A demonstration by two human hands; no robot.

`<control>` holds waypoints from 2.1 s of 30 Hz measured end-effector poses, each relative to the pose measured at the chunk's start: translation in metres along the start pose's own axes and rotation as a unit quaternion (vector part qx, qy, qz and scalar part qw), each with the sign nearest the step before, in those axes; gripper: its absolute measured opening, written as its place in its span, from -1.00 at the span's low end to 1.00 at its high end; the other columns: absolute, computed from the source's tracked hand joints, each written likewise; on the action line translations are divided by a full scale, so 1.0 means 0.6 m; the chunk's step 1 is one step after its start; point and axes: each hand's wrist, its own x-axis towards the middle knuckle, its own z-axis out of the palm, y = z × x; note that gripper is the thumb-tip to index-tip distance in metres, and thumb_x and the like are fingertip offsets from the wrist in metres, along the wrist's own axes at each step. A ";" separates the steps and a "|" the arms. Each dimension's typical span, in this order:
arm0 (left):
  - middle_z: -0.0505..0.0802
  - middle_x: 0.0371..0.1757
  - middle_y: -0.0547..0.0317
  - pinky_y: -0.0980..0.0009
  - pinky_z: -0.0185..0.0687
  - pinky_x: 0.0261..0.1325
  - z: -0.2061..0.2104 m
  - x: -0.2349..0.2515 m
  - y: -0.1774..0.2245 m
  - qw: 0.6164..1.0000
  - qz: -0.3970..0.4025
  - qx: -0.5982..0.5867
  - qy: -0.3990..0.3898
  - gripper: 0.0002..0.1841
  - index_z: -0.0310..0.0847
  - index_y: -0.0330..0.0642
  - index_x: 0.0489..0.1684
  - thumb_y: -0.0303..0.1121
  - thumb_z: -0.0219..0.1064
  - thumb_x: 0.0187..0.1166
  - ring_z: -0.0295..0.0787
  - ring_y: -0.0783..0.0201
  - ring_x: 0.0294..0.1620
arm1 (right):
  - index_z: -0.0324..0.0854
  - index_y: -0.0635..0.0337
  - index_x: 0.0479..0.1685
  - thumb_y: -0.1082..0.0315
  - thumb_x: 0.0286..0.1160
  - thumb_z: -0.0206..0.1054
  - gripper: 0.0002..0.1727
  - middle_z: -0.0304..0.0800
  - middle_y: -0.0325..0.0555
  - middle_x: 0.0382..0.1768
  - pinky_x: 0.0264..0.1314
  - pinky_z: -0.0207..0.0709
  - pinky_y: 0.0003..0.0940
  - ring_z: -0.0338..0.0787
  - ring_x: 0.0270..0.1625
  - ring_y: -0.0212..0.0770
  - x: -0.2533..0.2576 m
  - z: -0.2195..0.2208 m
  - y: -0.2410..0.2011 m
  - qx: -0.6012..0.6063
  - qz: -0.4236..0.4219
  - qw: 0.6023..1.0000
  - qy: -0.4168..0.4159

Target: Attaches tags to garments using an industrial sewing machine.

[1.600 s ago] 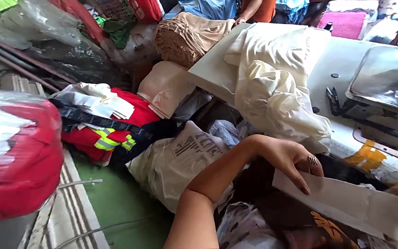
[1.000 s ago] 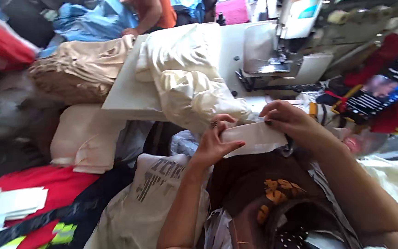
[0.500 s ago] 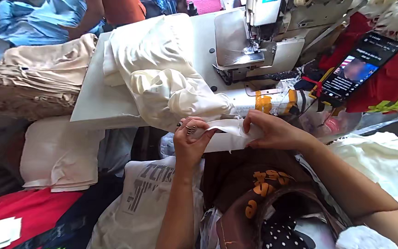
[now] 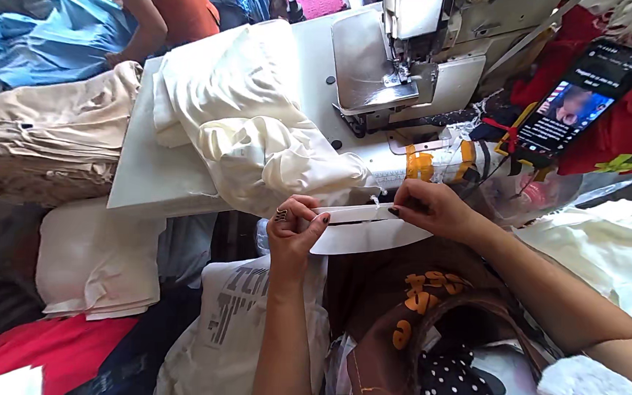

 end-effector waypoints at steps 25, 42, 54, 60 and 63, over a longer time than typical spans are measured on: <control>0.80 -0.02 0.11 0.47 0.75 0.11 -0.077 0.128 0.069 0.903 0.119 0.405 -0.080 -0.86 0.79 -0.24 -0.31 -0.43 0.62 0.32 0.77 0.40 0.03 | 0.76 0.27 -0.20 0.42 0.44 0.47 -0.90 0.78 0.00 -0.01 -0.33 0.60 -0.48 0.67 -0.31 -0.36 0.181 0.061 0.056 0.016 -0.022 1.000 -0.008; 0.77 -0.04 0.17 0.57 0.71 0.08 -0.046 0.115 0.128 0.894 0.235 0.378 -0.054 -0.87 0.66 -0.18 -0.30 -0.52 0.52 0.34 0.73 0.44 0.05 | 0.64 0.21 -0.39 0.32 0.37 0.53 -0.80 0.63 -0.19 -0.42 -0.39 0.48 -0.63 0.57 -0.42 -0.46 0.163 0.025 -0.035 -0.064 -0.051 0.985 0.155; 0.84 0.00 0.08 0.37 0.68 0.22 0.131 0.363 0.060 0.953 0.103 0.277 -0.069 -0.88 0.76 -0.30 -0.07 -0.48 0.34 0.60 0.77 0.40 0.06 | 0.75 0.22 0.00 0.37 0.63 0.31 -0.83 0.81 -0.12 -0.33 -0.22 0.69 -0.27 0.75 -0.35 -0.31 0.145 -0.067 0.021 -0.096 0.083 0.961 0.247; 0.85 -0.23 0.16 -0.15 0.50 0.20 0.223 0.359 -0.023 0.915 -0.009 0.401 -0.042 -0.77 0.77 -0.04 0.04 -0.40 0.32 0.48 0.76 0.13 -0.11 | 0.68 0.08 0.28 0.35 0.58 0.27 -0.67 0.79 -0.19 -0.42 -0.30 0.64 -0.34 0.70 -0.43 -0.37 0.057 -0.072 0.062 -0.027 0.138 0.964 0.227; 0.80 -0.27 0.21 -0.11 0.43 0.20 0.237 0.351 -0.017 0.909 -0.026 0.414 -0.048 -0.74 0.76 0.01 0.04 -0.35 0.36 0.41 0.71 0.16 -0.15 | 0.76 -0.04 0.34 0.34 0.63 0.16 -0.61 0.91 -0.10 -0.07 -0.03 0.72 -0.14 0.85 -0.14 -0.23 0.049 -0.071 0.060 -0.082 0.143 0.971 0.175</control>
